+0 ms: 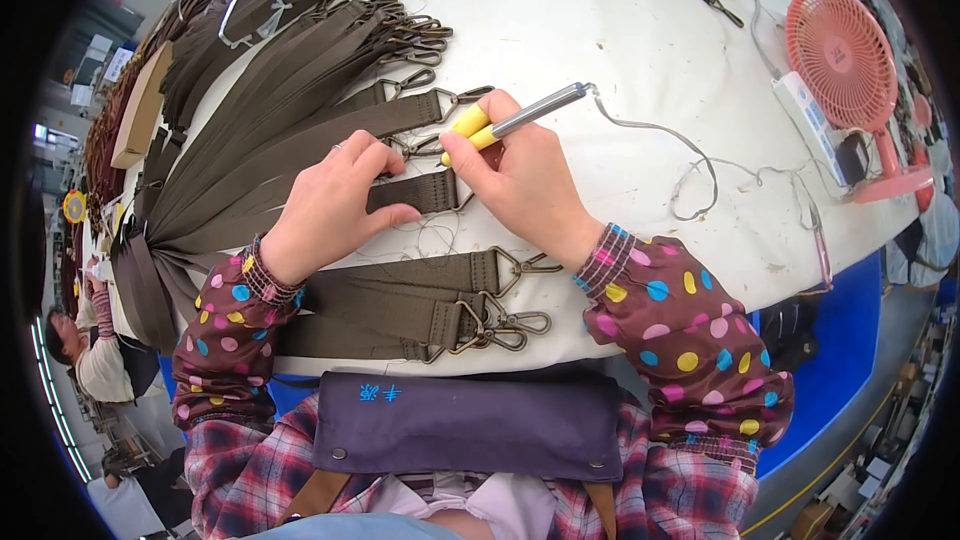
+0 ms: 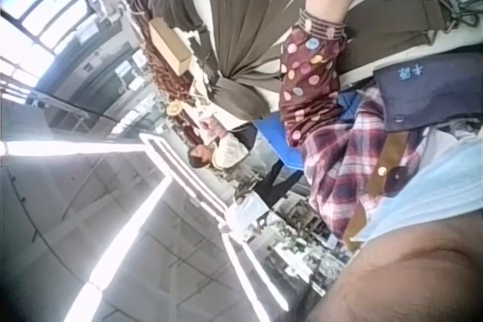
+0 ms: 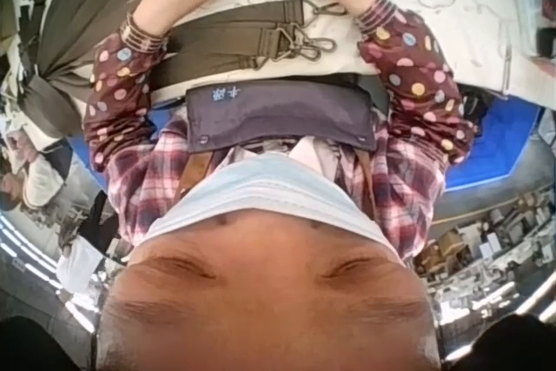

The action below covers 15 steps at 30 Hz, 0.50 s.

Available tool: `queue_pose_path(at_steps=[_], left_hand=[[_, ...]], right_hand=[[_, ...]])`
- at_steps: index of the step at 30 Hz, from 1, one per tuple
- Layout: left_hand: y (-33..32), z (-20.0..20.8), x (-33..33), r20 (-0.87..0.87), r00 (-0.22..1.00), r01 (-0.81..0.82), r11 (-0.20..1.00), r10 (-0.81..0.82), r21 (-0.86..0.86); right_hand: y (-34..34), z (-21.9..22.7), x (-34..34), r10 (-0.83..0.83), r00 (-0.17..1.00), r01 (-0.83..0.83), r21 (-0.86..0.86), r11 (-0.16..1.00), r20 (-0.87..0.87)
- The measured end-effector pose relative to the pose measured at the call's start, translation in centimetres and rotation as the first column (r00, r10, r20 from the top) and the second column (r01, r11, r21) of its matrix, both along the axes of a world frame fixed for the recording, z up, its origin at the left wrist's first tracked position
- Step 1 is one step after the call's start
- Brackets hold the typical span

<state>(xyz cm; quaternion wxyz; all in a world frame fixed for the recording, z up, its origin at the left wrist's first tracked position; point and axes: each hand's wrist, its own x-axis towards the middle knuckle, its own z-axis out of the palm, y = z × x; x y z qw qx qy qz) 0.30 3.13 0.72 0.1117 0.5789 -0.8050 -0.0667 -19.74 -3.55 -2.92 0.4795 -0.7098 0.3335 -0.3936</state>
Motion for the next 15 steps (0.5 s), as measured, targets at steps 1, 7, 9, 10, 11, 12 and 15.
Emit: queue_pose_path(at_steps=[1,7,9,10,11,12,15], left_hand=[[0.0,0.0,0.2,0.002,1.000,-0.003,1.000,0.003,-0.002],[0.1,0.4,-0.7,0.003,1.000,-0.008,0.999,0.009,-0.041],[0.4,-0.5,-0.9,0.045,0.999,0.000,1.000,0.001,-0.025],[0.4,-0.8,-0.7,0.044,0.999,-0.001,1.000,0.002,-0.025],[0.4,-1.1,-0.4,-0.063,0.998,0.024,1.000,-0.023,0.006],[0.3,-1.2,-0.4,-0.168,0.985,0.054,0.998,-0.047,0.035],[-0.2,-0.5,-0.6,-0.298,0.955,0.065,0.977,-0.001,0.202]], right_hand=[[0.0,0.2,0.0,-0.008,0.999,0.007,0.009,1.000,0.054],[0.5,0.8,-0.6,0.005,0.973,-0.011,0.025,1.000,0.232],[0.6,0.6,-0.8,0.036,0.978,-0.041,0.019,0.999,0.207],[0.7,0.5,-0.7,0.037,0.978,-0.042,0.019,0.999,0.205],[0.7,0.4,-0.5,0.058,0.980,-0.063,0.016,0.998,0.193],[0.9,0.3,-0.4,0.076,0.980,-0.081,0.016,0.997,0.182],[1.0,-0.1,-0.4,0.099,0.985,-0.105,0.035,0.994,0.139]])
